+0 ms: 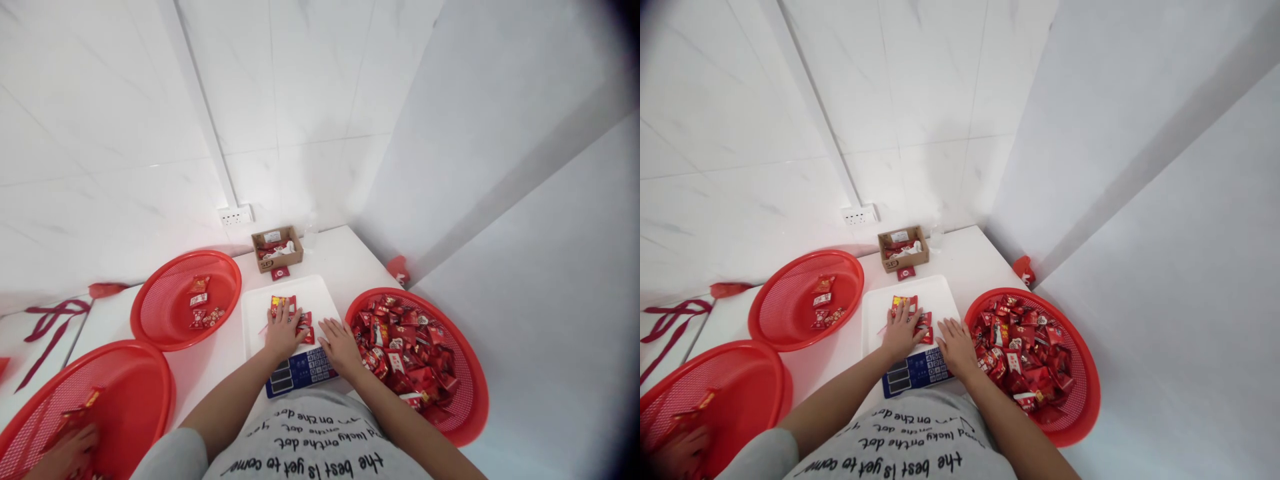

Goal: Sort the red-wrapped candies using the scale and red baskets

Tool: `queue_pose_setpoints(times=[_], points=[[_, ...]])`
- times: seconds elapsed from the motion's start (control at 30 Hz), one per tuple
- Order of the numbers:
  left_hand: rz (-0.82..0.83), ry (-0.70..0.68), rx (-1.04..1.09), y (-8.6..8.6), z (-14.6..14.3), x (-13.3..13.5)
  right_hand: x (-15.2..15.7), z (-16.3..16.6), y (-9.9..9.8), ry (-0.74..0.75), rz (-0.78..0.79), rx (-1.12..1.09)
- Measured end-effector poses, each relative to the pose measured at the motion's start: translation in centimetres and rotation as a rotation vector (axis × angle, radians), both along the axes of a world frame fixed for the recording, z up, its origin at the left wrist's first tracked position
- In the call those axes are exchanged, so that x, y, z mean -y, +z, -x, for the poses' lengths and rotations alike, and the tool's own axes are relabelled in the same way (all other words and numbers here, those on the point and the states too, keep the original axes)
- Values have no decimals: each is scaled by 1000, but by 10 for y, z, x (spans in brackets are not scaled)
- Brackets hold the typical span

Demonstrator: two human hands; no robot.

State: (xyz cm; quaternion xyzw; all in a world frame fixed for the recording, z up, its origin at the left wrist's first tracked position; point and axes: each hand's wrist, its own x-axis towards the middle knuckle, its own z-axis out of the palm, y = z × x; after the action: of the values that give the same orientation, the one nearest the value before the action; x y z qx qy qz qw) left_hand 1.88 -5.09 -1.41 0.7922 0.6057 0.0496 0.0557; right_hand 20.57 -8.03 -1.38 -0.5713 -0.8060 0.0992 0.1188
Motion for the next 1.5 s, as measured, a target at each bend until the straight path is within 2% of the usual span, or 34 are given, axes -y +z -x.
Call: queue_pose_setpoints(times=[0.17, 0.23, 0.3, 0.37, 0.43, 0.47, 0.53, 0.67, 0.87, 0.97, 1.03, 1.1, 1.27, 1.4, 1.5], points=[[78, -304, -18, 11, 32, -16, 1, 0, 0, 2, -8, -14], [81, -357, -25, 16, 35, -18, 1, 0, 0, -1, -9, -17], [44, -276, -17, 18, 29, -17, 1, 0, 1, -4, -3, -25], [34, -53, 6, 17, 15, -13, 1, 1, 2, -8, 6, -34], [91, 181, 36, 13, -1, -8, 1, 1, 3, -13, 13, -39], [125, 254, 48, 11, -8, -6, 1, 1, 3, -16, 15, -40], [153, 295, 52, 7, -17, -4, 1, 1, 3, -18, 18, -41], [81, 155, 26, 3, -11, -5, 2, 1, 4, -19, 11, -38], [80, -152, 34, 11, 17, -10, 3, 1, 3, -12, -7, -50], [43, -180, 45, 15, 28, -8, 3, 0, 0, -6, -17, -55], [4, -80, 44, 17, 41, -3, 2, -2, -3, 0, -19, -57], [-23, 79, 25, 19, 60, 4, 3, -2, -5, 6, -22, -62], [-55, 421, -42, 34, 141, 28, 3, -3, -7, 14, -49, -72], [24, 609, -69, 47, 206, 51, 3, -3, -9, 15, -58, -66], [100, 711, -99, 48, 235, 66, 2, -3, -12, 5, -65, -67]])
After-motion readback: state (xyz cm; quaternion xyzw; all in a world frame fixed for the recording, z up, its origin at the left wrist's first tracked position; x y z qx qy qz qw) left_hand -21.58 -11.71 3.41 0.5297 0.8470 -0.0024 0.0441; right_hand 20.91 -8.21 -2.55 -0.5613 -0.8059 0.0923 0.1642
